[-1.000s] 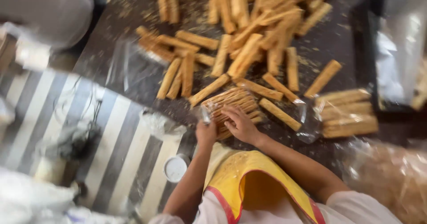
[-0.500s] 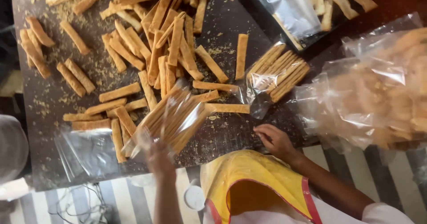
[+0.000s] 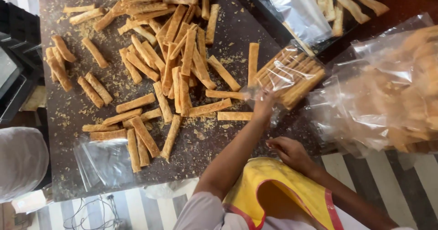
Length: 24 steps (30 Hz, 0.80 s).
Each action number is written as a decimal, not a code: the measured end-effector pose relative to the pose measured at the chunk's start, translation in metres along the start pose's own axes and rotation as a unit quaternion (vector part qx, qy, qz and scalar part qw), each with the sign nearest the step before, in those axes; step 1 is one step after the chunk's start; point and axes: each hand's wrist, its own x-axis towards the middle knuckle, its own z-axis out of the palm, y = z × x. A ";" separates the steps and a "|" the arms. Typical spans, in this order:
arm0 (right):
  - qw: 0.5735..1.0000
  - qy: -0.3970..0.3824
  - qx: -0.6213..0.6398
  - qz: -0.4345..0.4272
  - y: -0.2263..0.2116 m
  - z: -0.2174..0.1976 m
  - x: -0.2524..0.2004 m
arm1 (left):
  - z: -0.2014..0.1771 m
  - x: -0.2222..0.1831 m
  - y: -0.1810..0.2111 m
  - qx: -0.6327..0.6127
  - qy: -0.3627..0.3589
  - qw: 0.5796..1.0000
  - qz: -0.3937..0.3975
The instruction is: The person gathers fried pastry sticks from a pile on the table, aligns them into a neat bundle by hand, and slides the bundle into a clear plastic bag, repeating with more sticks. A coworker across the table also bags sticks while the person works through the pile.
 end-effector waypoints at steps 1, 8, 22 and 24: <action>1.000 -0.003 0.000 -0.004 0.005 -0.001 -0.001 | -0.014 0.006 -0.018 -0.002 0.003 1.000 0.003; 0.998 0.012 0.055 -0.037 0.009 0.025 0.013 | -0.170 -0.064 -0.004 0.130 0.125 0.968 0.178; 0.995 -0.050 0.043 -0.069 -0.087 0.123 0.087 | -0.522 -0.229 0.138 0.407 0.668 0.576 0.236; 0.996 -0.038 0.061 -0.055 -0.102 0.146 0.089 | -0.539 -0.235 0.141 0.555 0.492 0.667 0.075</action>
